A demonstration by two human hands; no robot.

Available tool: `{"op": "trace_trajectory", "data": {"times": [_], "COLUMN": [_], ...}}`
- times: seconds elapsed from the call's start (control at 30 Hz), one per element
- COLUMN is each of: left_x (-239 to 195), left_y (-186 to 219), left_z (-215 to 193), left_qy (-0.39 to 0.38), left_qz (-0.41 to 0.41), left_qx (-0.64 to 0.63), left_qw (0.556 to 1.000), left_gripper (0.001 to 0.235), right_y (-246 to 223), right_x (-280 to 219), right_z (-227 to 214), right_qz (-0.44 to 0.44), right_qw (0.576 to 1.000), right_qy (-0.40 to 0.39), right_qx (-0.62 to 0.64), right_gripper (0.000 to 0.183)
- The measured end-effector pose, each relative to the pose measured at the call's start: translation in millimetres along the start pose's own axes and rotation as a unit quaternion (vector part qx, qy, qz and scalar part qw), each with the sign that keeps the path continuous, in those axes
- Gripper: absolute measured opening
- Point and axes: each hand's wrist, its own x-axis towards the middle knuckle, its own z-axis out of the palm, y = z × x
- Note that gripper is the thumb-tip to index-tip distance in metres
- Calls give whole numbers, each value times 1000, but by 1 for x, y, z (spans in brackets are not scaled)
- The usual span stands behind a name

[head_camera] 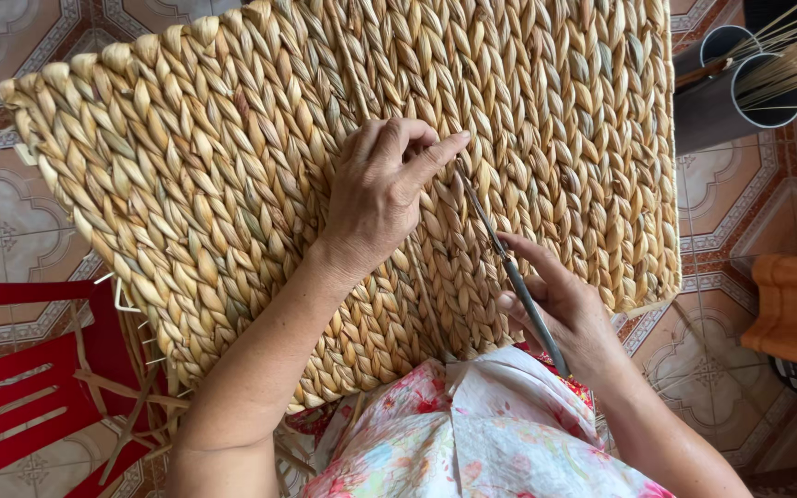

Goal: The person uses shears to trim excess dried palm fibers from the edges of a woven mat. They systematically cut the protruding strands along the perimeter to create a clean, finished border.

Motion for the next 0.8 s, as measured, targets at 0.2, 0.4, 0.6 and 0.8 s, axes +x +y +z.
{"op": "trace_trajectory", "data": {"times": [0.2, 0.4, 0.6, 0.8], "left_x": [-3, -1, 0, 3], "left_y": [0, 2, 6, 10], "left_z": [1, -1, -3, -5], "left_qy": [-6, -10, -19, -27], "left_qz": [6, 6, 5, 8], "left_qx": [29, 29, 34, 50], "left_qw": [1000, 1000, 999, 998], "left_gripper": [47, 44, 38, 44], "right_y": [4, 7, 17, 22], "right_x": [4, 2, 9, 12], "right_z": [2, 1, 5, -5], "right_qz": [18, 8, -10, -44], "right_qw": [996, 995, 975, 947], "right_qy": [-9, -20, -49, -128], "right_qx": [81, 102, 215, 291], "right_gripper": [66, 65, 65, 70]}}
